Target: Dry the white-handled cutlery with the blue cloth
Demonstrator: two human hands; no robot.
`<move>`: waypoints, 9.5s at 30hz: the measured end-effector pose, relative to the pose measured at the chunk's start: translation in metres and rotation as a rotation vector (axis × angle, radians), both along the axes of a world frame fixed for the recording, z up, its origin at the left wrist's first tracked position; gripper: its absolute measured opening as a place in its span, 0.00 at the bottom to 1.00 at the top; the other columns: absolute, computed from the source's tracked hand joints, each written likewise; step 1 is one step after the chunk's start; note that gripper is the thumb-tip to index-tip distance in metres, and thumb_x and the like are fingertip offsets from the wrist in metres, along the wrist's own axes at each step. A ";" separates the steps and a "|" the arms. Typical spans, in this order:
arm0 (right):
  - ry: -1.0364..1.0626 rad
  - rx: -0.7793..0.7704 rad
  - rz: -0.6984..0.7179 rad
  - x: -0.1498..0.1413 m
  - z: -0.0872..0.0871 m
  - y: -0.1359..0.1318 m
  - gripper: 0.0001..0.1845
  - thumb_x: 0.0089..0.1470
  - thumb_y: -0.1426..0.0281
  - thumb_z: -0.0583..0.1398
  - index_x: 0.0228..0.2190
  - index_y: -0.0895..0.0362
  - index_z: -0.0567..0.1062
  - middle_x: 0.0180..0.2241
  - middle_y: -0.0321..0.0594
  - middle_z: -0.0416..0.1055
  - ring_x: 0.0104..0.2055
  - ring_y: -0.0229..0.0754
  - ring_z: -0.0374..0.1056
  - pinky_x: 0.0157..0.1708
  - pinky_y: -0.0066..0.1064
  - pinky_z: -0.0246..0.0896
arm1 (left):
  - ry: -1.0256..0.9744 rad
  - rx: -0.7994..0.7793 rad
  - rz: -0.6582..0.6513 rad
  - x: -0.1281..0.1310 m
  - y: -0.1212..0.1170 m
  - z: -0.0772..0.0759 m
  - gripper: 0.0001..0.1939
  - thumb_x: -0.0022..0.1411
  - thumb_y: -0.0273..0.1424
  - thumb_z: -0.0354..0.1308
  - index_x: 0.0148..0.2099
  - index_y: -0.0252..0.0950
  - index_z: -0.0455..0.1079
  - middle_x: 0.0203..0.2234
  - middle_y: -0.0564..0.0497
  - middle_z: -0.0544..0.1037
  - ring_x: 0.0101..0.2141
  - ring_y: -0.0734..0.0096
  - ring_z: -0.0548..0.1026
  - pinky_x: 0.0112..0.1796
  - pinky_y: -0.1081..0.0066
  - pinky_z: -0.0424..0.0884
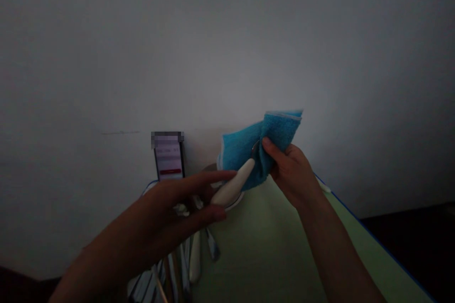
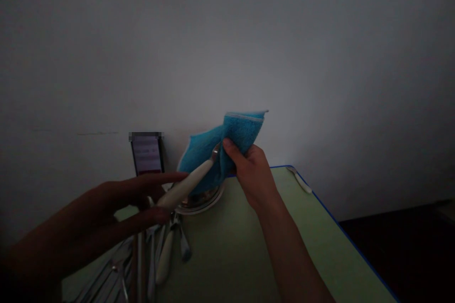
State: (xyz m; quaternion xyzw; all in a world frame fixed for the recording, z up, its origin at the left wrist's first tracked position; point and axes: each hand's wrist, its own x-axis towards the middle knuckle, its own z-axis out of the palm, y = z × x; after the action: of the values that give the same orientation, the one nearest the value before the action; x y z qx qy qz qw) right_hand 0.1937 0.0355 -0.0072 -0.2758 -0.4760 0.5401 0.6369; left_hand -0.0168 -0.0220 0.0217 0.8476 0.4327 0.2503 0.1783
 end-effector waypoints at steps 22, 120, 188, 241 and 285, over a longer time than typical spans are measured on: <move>-0.044 0.000 0.000 -0.003 -0.002 -0.001 0.10 0.46 0.62 0.63 0.27 0.56 0.75 0.29 0.38 0.74 0.29 0.38 0.67 0.31 0.30 0.62 | 0.032 -0.063 -0.047 0.010 0.001 0.001 0.28 0.58 0.30 0.58 0.59 0.54 0.57 0.27 0.60 0.73 0.26 0.78 0.72 0.29 0.79 0.68; -0.730 0.423 -0.133 0.006 0.005 -0.010 0.09 0.51 0.65 0.60 0.34 0.56 0.76 0.36 0.36 0.77 0.38 0.40 0.71 0.42 0.32 0.65 | -0.109 0.185 0.240 0.011 0.007 0.006 0.12 0.54 0.40 0.58 0.32 0.35 0.71 0.15 0.60 0.71 0.16 0.81 0.66 0.17 0.84 0.58; -0.781 0.372 -0.043 0.007 0.006 -0.010 0.09 0.50 0.75 0.55 0.26 0.53 0.75 0.27 0.31 0.74 0.30 0.37 0.68 0.31 0.27 0.63 | -0.044 -0.042 0.114 0.009 0.009 0.008 0.14 0.59 0.41 0.54 0.34 0.35 0.70 0.19 0.57 0.73 0.19 0.77 0.70 0.18 0.81 0.61; -0.925 0.433 0.055 0.013 0.015 -0.019 0.09 0.52 0.65 0.58 0.30 0.54 0.77 0.29 0.33 0.76 0.32 0.37 0.71 0.31 0.25 0.66 | -0.096 -0.056 0.035 -0.001 0.018 0.002 0.10 0.58 0.37 0.56 0.35 0.36 0.72 0.21 0.57 0.72 0.20 0.79 0.67 0.20 0.82 0.60; -0.868 0.155 0.033 0.013 0.008 -0.017 0.17 0.50 0.53 0.57 0.26 0.55 0.69 0.17 0.30 0.67 0.13 0.32 0.62 0.12 0.23 0.58 | -0.054 0.022 0.033 0.008 0.018 -0.001 0.12 0.59 0.38 0.56 0.41 0.37 0.71 0.26 0.54 0.79 0.25 0.74 0.75 0.24 0.81 0.68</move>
State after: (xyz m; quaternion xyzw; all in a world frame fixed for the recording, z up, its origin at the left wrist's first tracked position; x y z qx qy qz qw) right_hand 0.2070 0.0185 0.0011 -0.4208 -0.7430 0.3471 0.3878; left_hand -0.0087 -0.0036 0.0209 0.8351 0.4388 0.2807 0.1766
